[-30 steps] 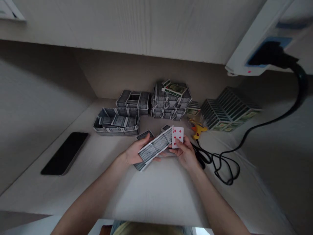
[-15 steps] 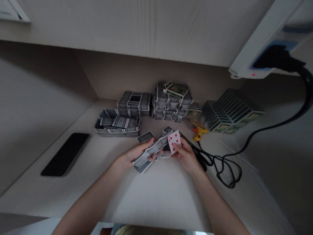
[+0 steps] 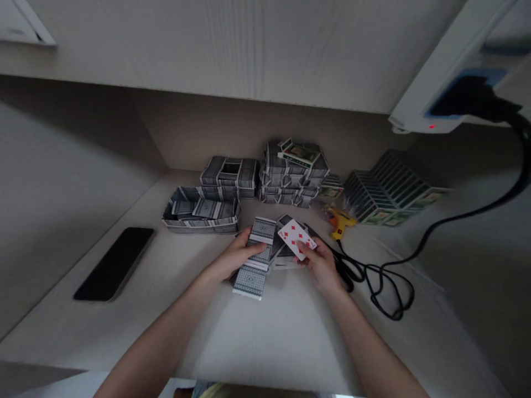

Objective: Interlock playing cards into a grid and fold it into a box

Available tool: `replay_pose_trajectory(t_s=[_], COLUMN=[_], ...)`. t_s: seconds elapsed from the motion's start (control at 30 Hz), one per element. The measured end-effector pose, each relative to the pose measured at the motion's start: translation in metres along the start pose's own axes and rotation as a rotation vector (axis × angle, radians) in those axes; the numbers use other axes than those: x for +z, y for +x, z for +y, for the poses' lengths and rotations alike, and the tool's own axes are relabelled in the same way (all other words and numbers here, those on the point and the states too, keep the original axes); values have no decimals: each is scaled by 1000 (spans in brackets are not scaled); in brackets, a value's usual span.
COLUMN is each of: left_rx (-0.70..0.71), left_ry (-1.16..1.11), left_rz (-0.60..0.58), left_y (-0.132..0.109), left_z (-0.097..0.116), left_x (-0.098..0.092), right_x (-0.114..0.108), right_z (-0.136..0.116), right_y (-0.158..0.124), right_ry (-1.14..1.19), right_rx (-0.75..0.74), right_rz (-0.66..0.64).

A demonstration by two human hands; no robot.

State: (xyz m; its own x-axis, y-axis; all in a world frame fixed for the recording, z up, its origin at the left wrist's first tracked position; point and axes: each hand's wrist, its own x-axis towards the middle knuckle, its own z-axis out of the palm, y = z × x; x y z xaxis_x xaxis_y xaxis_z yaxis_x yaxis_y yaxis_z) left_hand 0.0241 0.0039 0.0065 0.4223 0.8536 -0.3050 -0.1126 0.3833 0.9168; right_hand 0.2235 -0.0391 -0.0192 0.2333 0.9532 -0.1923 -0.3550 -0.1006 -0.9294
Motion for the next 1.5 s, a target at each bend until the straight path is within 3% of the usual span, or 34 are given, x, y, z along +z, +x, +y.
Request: replay_pose_trajectory(t_s=[0.1, 0.3, 0.5, 0.8, 1.0, 1.27, 1.5], left_rx=[28, 42, 11, 60, 135, 269, 305], left_ry=[17, 33, -61, 66, 226, 424, 435], left_rz=[-1, -97, -114, -37, 57, 31, -33], left_y=[2, 2, 4, 6, 6, 5, 3], left_z=[-2, -3, -4, -9, -10, -8, -7], left_x=[-2, 0, -1, -1, 2, 1, 2], right_x=[1, 4, -3, 7, 8, 3, 2], right_z=[-1, 2, 1, 0, -4, -7, -7], right_y=[0, -2, 2, -7, -11, -10, -10], right_ry=[10, -64, -67, -217, -193, -88, -102], right_rx=[13, 13, -45, 21, 59, 189, 186], right_rz=[12, -102, 3, -228, -304, -325, -370])
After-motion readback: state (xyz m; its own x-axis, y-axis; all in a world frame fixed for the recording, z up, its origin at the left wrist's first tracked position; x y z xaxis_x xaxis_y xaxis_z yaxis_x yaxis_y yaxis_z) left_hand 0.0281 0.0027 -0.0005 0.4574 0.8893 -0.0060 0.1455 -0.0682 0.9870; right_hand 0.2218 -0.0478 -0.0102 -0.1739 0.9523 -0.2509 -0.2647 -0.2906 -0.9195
